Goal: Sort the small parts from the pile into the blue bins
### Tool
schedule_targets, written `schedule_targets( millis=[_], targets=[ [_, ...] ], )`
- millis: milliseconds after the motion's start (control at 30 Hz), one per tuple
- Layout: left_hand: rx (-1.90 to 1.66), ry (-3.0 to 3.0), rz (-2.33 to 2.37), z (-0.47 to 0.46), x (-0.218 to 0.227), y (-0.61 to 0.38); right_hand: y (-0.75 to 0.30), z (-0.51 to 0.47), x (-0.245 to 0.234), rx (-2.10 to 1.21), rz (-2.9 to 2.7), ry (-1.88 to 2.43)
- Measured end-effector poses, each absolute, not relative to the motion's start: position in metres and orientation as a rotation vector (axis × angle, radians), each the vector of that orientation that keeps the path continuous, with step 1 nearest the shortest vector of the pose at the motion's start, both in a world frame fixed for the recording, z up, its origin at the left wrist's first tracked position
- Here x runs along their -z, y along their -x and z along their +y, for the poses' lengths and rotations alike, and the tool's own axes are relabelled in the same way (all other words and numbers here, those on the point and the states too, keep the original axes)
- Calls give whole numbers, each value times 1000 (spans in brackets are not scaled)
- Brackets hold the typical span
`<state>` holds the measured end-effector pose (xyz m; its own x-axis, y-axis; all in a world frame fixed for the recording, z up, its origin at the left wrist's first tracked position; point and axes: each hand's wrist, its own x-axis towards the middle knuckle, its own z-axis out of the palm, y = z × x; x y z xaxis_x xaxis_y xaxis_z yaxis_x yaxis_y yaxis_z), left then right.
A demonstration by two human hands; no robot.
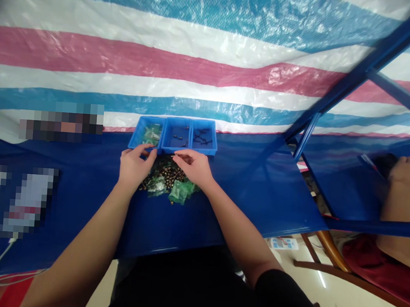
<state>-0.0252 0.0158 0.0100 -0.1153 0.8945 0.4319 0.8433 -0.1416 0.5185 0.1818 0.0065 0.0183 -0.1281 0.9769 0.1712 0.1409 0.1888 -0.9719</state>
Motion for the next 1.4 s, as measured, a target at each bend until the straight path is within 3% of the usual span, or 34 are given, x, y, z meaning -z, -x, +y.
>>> schedule_targets(
  millis=[567,833,1400],
  targets=[
    [-1241,-2069,2118,1,-19,10,-183,8,-18,-1048,-1468,1128],
    [-1116,-2270,1560,-9,-18,-3,-184,8,-17,-1024,-1498,1131],
    [-1072,-2225,1585,-8,-12,-2,-184,7,-17,-1142,-1541,1108]
  ],
)
